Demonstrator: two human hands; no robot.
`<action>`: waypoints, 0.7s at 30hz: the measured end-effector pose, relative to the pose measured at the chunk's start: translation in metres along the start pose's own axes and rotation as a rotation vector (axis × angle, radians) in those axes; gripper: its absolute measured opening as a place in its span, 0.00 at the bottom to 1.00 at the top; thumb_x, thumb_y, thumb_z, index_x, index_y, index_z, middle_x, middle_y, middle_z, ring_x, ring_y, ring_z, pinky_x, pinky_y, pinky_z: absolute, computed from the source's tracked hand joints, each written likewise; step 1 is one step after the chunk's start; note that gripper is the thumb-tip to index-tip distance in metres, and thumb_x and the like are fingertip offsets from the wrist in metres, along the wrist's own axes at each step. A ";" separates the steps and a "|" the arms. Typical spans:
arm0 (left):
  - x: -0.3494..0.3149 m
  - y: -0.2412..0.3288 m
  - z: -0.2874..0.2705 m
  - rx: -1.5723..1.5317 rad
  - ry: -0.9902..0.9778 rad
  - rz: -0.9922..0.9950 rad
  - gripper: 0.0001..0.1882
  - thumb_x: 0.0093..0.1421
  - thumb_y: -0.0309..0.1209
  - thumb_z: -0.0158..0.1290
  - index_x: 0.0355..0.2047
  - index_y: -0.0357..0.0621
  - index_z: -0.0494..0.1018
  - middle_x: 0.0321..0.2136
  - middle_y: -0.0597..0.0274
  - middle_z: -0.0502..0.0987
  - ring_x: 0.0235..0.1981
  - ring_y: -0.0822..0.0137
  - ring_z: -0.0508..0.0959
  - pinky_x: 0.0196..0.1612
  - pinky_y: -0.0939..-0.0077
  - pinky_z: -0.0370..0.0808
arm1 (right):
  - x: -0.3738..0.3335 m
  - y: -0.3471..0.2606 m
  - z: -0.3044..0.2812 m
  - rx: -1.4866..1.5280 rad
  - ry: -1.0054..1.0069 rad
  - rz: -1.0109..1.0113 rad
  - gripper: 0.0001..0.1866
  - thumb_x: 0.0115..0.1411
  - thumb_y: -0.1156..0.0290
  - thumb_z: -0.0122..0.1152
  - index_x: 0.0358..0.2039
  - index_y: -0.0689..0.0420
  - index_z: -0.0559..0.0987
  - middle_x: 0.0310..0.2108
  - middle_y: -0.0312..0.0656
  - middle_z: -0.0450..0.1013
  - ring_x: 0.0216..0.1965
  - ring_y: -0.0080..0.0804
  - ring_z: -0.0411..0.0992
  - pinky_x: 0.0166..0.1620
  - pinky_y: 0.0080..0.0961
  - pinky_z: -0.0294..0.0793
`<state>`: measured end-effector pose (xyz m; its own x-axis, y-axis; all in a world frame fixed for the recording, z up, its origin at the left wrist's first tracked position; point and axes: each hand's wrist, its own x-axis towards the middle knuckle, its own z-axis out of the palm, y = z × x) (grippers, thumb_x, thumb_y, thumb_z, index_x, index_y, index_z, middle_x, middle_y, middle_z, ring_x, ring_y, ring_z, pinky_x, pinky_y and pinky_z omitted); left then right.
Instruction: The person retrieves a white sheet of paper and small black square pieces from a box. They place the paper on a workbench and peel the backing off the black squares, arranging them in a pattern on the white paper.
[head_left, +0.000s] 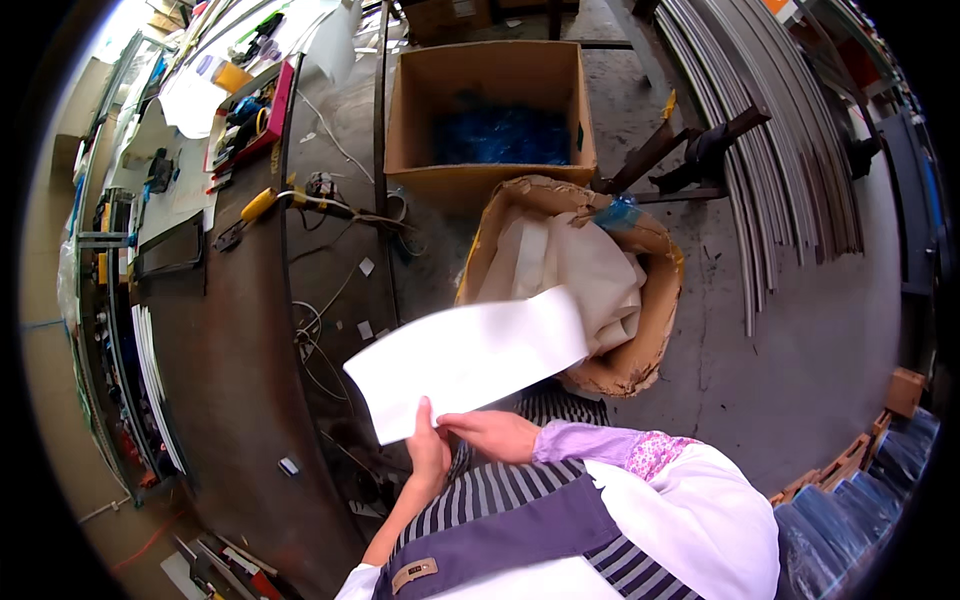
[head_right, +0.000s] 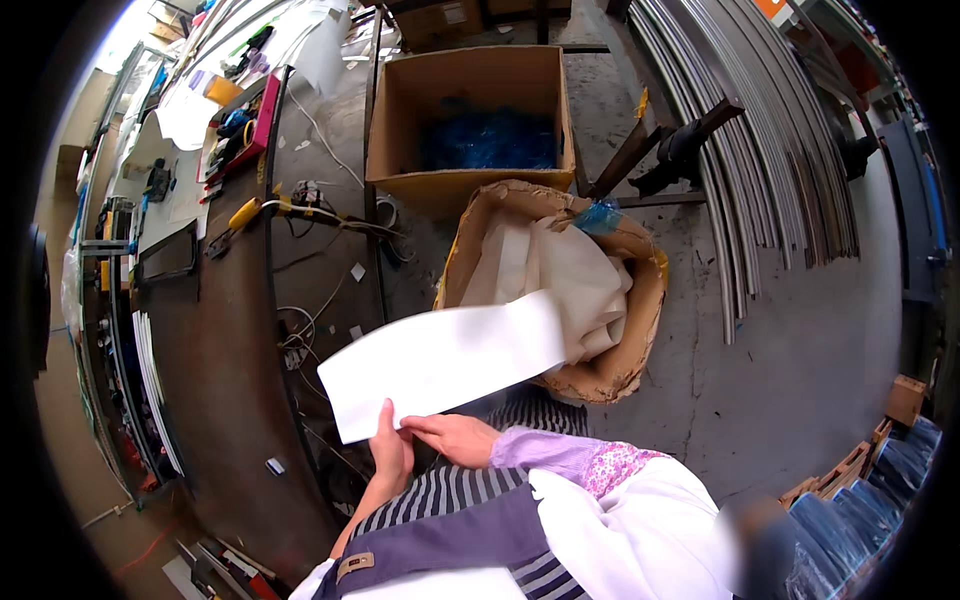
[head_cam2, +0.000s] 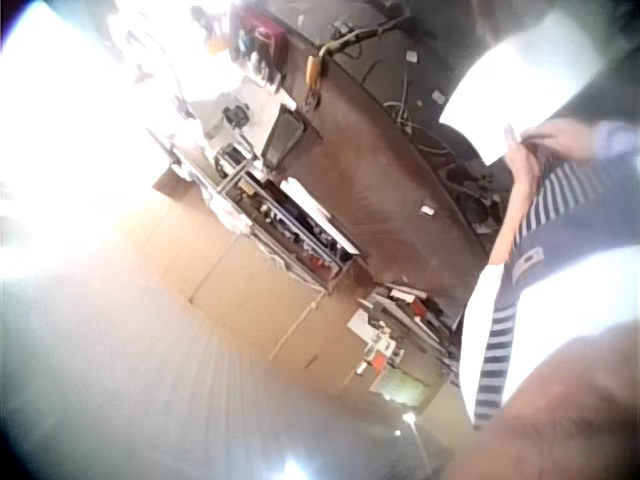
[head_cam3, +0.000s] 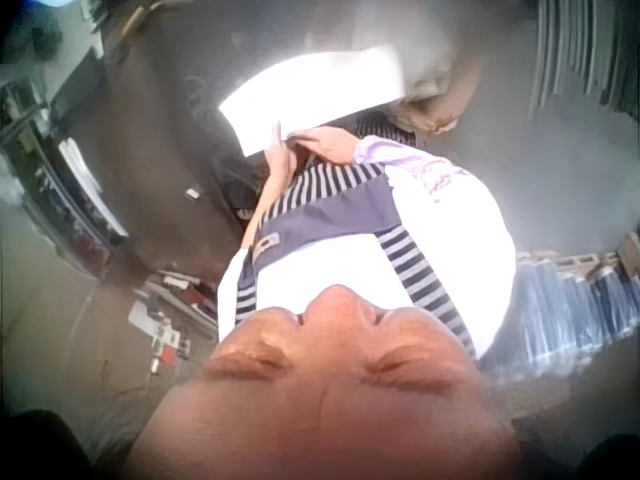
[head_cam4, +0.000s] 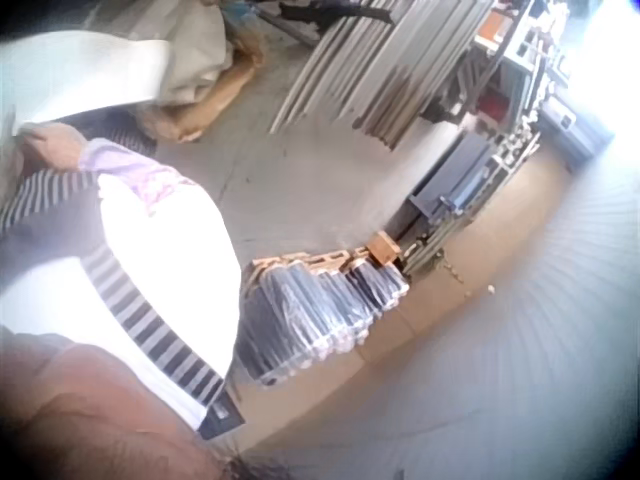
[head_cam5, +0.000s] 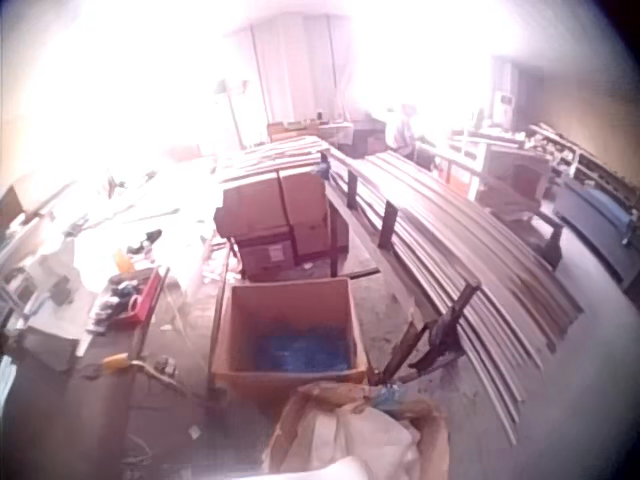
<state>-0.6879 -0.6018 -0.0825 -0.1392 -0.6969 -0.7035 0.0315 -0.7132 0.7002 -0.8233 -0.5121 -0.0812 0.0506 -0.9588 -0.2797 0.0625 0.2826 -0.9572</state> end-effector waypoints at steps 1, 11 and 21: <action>-0.003 0.007 -0.004 -0.051 -0.065 -0.005 0.19 0.70 0.33 0.45 0.58 0.38 0.64 0.54 0.55 0.71 0.55 0.60 0.73 0.55 0.62 0.72 | -0.004 0.003 0.002 -0.102 0.032 -0.146 0.18 0.58 0.78 0.55 0.50 0.58 0.75 0.49 0.46 0.74 0.49 0.43 0.74 0.54 0.32 0.73; -0.035 0.102 -0.102 -0.260 -0.345 0.031 0.23 0.68 0.33 0.47 0.61 0.42 0.62 0.54 0.56 0.73 0.54 0.57 0.74 0.54 0.58 0.73 | 0.039 0.050 -0.067 -0.413 0.451 -0.281 0.39 0.55 0.53 0.68 0.63 0.57 0.64 0.62 0.53 0.62 0.64 0.50 0.59 0.65 0.41 0.59; -0.040 0.161 -0.162 -0.255 -0.418 0.263 0.27 0.65 0.37 0.52 0.61 0.42 0.62 0.55 0.56 0.72 0.55 0.54 0.73 0.54 0.54 0.74 | 0.146 0.007 -0.069 -0.069 -0.295 0.030 0.31 0.57 0.46 0.65 0.51 0.57 0.78 0.44 0.43 0.76 0.50 0.38 0.71 0.55 0.35 0.68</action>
<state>-0.5169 -0.7004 0.0389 -0.4732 -0.8018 -0.3648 0.3492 -0.5510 0.7579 -0.8838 -0.6525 -0.1343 0.3398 -0.8966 -0.2841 -0.0111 0.2982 -0.9544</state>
